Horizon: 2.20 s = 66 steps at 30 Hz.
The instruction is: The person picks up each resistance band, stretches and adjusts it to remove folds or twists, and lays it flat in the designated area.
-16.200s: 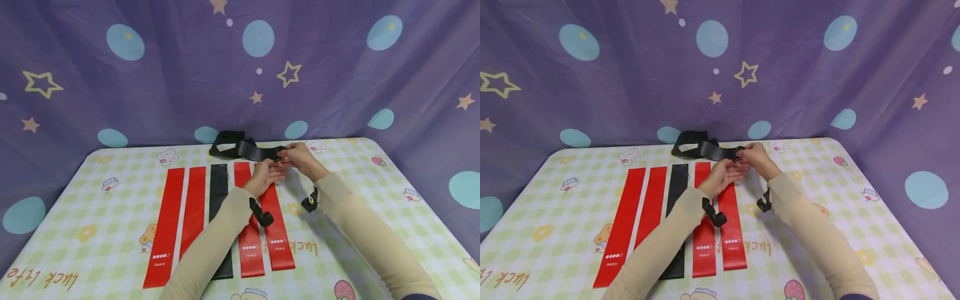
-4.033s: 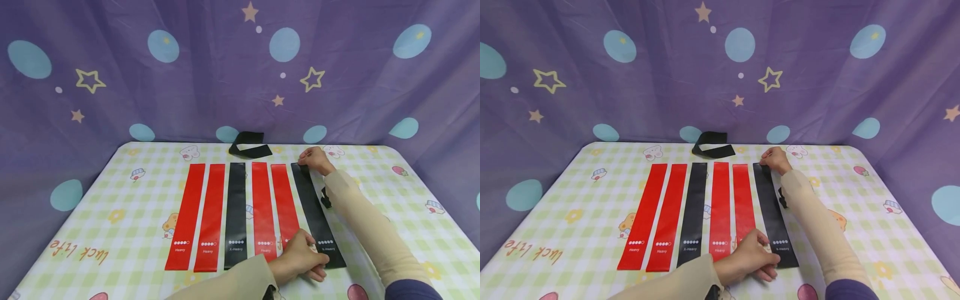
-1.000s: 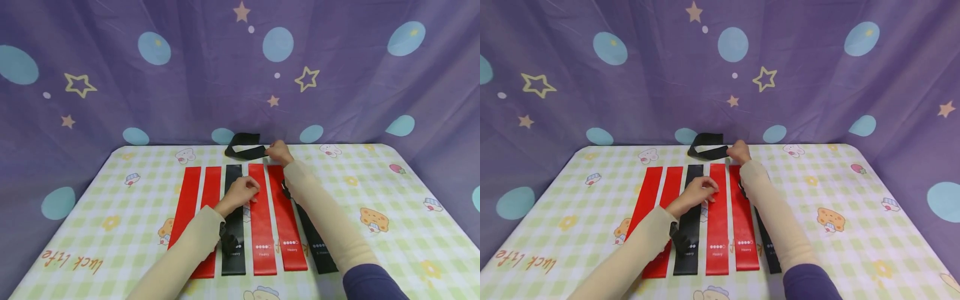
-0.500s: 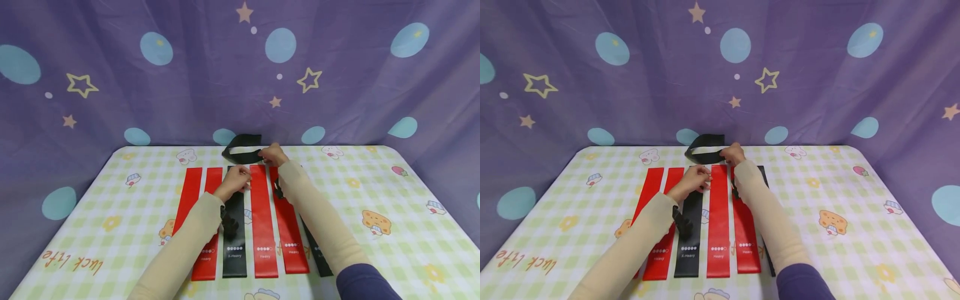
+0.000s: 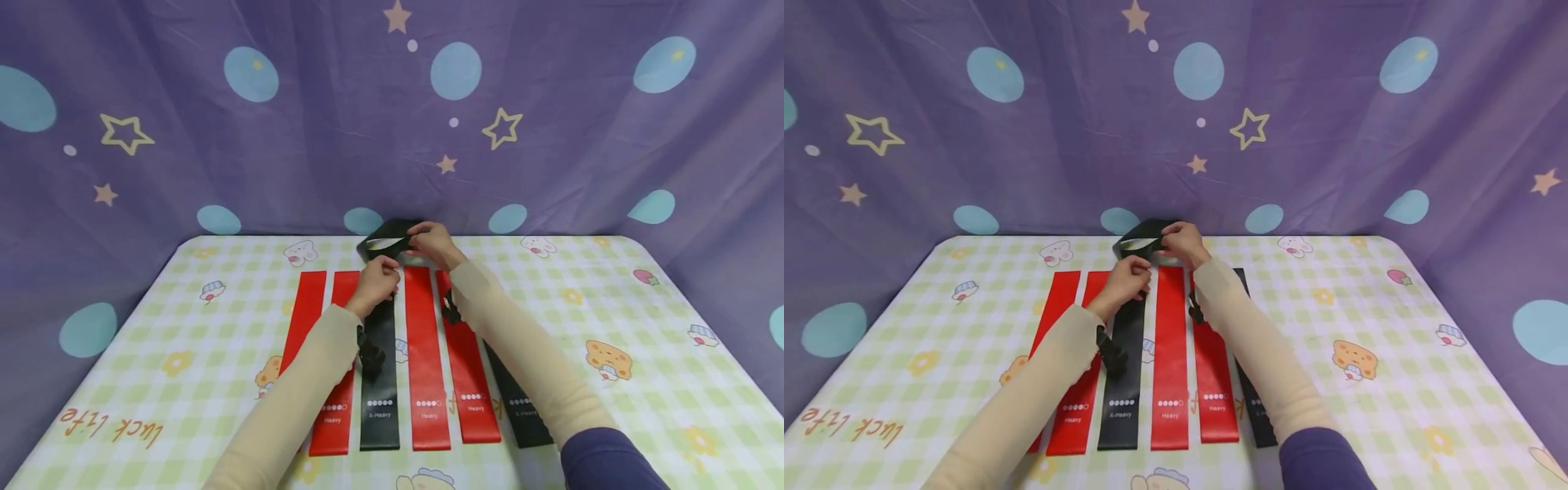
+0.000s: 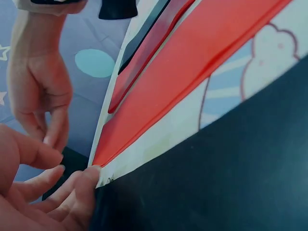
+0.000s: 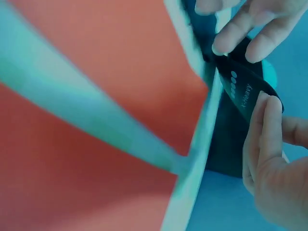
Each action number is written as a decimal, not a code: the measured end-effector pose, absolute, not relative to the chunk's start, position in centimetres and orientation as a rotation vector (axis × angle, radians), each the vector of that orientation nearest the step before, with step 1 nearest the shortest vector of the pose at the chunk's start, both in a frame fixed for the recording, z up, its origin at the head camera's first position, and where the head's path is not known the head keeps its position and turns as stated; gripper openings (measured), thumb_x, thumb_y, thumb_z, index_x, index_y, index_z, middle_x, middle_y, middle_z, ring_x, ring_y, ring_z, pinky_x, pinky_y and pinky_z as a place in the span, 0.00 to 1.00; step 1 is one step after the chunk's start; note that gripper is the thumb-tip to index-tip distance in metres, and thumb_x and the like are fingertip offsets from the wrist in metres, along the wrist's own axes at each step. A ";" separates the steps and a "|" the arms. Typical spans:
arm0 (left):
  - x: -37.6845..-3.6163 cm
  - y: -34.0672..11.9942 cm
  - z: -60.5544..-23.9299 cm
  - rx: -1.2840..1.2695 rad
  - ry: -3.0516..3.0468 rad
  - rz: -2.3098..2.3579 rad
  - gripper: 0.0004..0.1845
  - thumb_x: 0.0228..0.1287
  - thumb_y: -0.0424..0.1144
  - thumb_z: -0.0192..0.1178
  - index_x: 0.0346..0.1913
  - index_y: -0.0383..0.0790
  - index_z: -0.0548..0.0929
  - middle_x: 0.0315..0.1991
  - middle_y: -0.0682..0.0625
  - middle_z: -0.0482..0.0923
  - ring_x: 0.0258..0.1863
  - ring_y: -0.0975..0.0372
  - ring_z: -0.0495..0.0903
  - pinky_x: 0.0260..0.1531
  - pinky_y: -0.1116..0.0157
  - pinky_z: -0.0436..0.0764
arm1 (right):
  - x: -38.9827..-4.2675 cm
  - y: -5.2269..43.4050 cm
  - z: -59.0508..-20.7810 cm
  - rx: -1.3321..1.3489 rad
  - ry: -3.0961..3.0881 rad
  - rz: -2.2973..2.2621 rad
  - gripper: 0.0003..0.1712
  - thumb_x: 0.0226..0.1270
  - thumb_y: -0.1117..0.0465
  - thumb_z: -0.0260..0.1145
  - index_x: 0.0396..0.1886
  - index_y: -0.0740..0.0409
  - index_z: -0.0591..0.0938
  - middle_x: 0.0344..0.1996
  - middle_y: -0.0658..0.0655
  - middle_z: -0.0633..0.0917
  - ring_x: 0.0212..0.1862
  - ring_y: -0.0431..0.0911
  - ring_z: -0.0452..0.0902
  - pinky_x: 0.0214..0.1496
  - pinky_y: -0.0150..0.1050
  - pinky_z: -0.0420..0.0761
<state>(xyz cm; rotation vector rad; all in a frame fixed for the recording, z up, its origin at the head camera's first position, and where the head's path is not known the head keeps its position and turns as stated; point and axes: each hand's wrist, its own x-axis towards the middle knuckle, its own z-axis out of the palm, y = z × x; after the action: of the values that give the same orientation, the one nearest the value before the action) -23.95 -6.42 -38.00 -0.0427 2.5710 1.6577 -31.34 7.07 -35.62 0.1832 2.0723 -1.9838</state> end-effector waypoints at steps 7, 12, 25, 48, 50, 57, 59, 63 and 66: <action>-24.5 -6.7 -38.0 -0.030 2.881 1.680 0.13 0.56 0.27 0.54 0.46 0.31 0.76 0.42 0.36 0.81 0.44 0.49 0.80 0.44 0.58 0.80 | -30.9 6.8 -33.8 0.113 2.013 -1.879 0.22 0.68 0.73 0.51 0.60 0.76 0.70 0.54 0.67 0.74 0.45 0.48 0.77 0.60 0.44 0.75; -25.2 -7.0 -38.2 0.020 3.031 1.670 0.17 0.53 0.27 0.58 0.49 0.29 0.76 0.46 0.34 0.76 0.49 0.46 0.75 0.54 0.54 0.72 | -30.7 7.0 -32.8 0.035 1.986 -1.851 0.24 0.63 0.77 0.52 0.60 0.76 0.71 0.35 0.62 0.81 0.28 0.41 0.81 0.61 0.48 0.74; -26.2 -7.5 -37.0 0.029 3.058 1.697 0.10 0.63 0.34 0.59 0.44 0.34 0.83 0.37 0.39 0.84 0.40 0.50 0.81 0.46 0.57 0.77 | -29.3 6.5 -31.4 -0.228 2.412 -1.595 0.11 0.62 0.66 0.66 0.44 0.65 0.83 0.39 0.64 0.85 0.35 0.51 0.82 0.46 0.49 0.83; -26.9 -8.1 -35.9 0.081 3.006 1.793 0.10 0.62 0.33 0.60 0.44 0.32 0.83 0.38 0.38 0.84 0.39 0.51 0.81 0.43 0.57 0.78 | -29.6 6.1 -29.8 -0.709 2.917 -1.228 0.06 0.61 0.66 0.66 0.37 0.61 0.87 0.35 0.59 0.88 0.38 0.49 0.83 0.43 0.41 0.80; -27.0 -8.3 -35.9 0.050 3.003 1.792 0.10 0.62 0.34 0.60 0.44 0.32 0.83 0.39 0.38 0.84 0.40 0.51 0.81 0.45 0.57 0.78 | -29.6 6.1 -29.4 -0.693 2.907 -1.276 0.06 0.61 0.66 0.66 0.36 0.62 0.86 0.35 0.60 0.88 0.37 0.49 0.84 0.42 0.40 0.80; -27.0 -8.5 -36.4 0.018 2.974 1.783 0.11 0.64 0.36 0.60 0.45 0.33 0.82 0.40 0.38 0.84 0.41 0.51 0.82 0.45 0.57 0.78 | -29.6 6.6 -28.0 -0.614 2.943 -1.348 0.08 0.60 0.65 0.67 0.38 0.62 0.86 0.35 0.61 0.88 0.38 0.49 0.84 0.44 0.39 0.79; -26.9 -8.4 -36.5 0.021 2.961 1.785 0.11 0.64 0.36 0.60 0.45 0.33 0.82 0.39 0.38 0.83 0.40 0.51 0.81 0.44 0.56 0.78 | -29.5 6.8 -27.5 -0.597 2.919 -1.389 0.08 0.61 0.65 0.67 0.40 0.62 0.85 0.37 0.61 0.88 0.39 0.50 0.84 0.45 0.40 0.79; -26.8 -8.2 -36.7 0.029 2.962 1.777 0.11 0.63 0.36 0.60 0.45 0.33 0.82 0.38 0.37 0.83 0.39 0.50 0.80 0.43 0.57 0.77 | -29.4 7.3 -26.4 -0.584 2.863 -1.463 0.09 0.64 0.65 0.65 0.42 0.61 0.84 0.40 0.61 0.87 0.42 0.50 0.83 0.47 0.41 0.80; -26.9 -8.0 -36.8 0.046 2.961 1.782 0.12 0.63 0.36 0.61 0.45 0.32 0.82 0.38 0.37 0.82 0.39 0.50 0.80 0.43 0.56 0.77 | -29.4 7.6 -25.5 -0.590 2.860 -1.489 0.09 0.64 0.66 0.64 0.43 0.62 0.84 0.40 0.62 0.86 0.42 0.49 0.83 0.45 0.39 0.79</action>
<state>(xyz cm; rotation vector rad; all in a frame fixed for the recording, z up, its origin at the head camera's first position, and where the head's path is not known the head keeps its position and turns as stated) -26.88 -8.04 -36.84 0.0456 2.9606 1.7823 -29.45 7.63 -25.46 -0.5896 2.8596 -1.4890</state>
